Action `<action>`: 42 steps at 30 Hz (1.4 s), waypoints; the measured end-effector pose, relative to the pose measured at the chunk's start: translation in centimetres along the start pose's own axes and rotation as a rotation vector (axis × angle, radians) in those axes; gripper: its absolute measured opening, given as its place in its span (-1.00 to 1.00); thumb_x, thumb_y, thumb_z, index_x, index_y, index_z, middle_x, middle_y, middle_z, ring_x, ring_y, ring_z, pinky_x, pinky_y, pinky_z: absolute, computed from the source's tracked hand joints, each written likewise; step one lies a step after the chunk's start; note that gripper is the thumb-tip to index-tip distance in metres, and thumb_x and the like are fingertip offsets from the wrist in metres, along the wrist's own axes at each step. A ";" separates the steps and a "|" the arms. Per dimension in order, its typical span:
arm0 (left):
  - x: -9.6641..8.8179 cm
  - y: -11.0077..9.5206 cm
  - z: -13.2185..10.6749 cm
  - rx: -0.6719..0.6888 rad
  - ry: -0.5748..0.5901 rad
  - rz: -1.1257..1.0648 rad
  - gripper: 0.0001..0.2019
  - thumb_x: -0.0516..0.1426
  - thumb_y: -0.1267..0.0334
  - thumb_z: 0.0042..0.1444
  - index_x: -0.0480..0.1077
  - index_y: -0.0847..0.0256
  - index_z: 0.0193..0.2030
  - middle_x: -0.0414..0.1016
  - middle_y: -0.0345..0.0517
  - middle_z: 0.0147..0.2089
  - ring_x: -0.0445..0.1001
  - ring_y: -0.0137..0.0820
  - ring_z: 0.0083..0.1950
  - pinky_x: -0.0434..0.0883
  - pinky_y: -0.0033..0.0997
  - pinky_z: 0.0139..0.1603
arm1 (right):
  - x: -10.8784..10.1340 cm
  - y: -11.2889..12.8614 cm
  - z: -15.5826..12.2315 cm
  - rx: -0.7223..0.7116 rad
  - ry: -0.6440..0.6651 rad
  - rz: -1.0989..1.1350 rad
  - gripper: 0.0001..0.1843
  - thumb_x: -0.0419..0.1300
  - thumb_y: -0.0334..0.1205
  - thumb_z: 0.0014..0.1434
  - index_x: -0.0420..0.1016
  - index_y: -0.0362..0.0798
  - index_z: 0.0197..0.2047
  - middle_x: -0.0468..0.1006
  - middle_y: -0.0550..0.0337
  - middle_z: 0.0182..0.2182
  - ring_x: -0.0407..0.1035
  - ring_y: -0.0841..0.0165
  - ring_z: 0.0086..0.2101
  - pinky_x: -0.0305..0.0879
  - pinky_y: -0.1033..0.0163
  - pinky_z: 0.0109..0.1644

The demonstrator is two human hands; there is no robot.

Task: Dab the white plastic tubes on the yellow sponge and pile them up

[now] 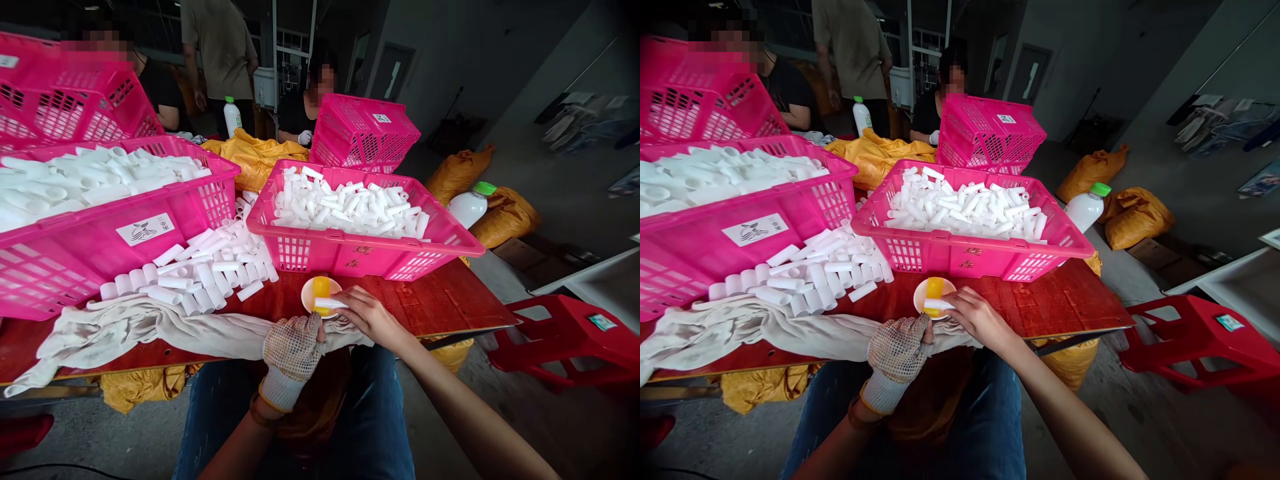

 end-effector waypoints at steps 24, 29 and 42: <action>0.1 -0.1 -1.1 0.022 -0.039 0.018 -0.89 0.15 0.30 0.24 0.51 0.19 -0.16 0.60 -0.09 -0.31 0.52 -0.23 -0.32 0.37 -0.16 -0.19 | 0.5 0.6 -0.8 0.057 0.085 -0.136 -0.58 0.02 -0.20 0.45 0.33 0.08 0.32 0.48 -0.04 0.07 0.50 0.13 0.05 0.50 -0.05 0.18; 0.2 0.0 -1.5 0.032 -0.022 0.001 -0.87 0.17 0.27 0.22 0.50 0.18 -0.12 0.61 -0.07 -0.27 0.53 -0.19 -0.27 0.35 -0.14 -0.16 | 0.0 1.1 -0.7 0.133 0.040 -0.104 -0.60 0.07 -0.16 0.43 0.32 0.05 0.29 0.48 -0.06 0.04 0.52 0.12 0.02 0.54 -0.03 0.11; -1.2 -0.7 -0.6 -0.095 0.101 -0.012 -0.85 0.10 0.26 0.30 0.50 0.15 -0.18 0.59 -0.09 -0.32 0.51 -0.22 -0.31 0.34 -0.18 -0.20 | 0.7 1.5 -1.4 0.171 0.021 -0.060 -0.65 0.03 -0.15 0.43 0.41 0.11 0.22 0.51 -0.01 0.01 0.54 0.11 -0.04 0.54 0.00 0.06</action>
Point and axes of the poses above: each hand's wrist, its own z-axis towards the middle knuckle, its own x-axis out of the palm, y = z × x, the point moved 3 cm from there along z, towards the middle knuckle
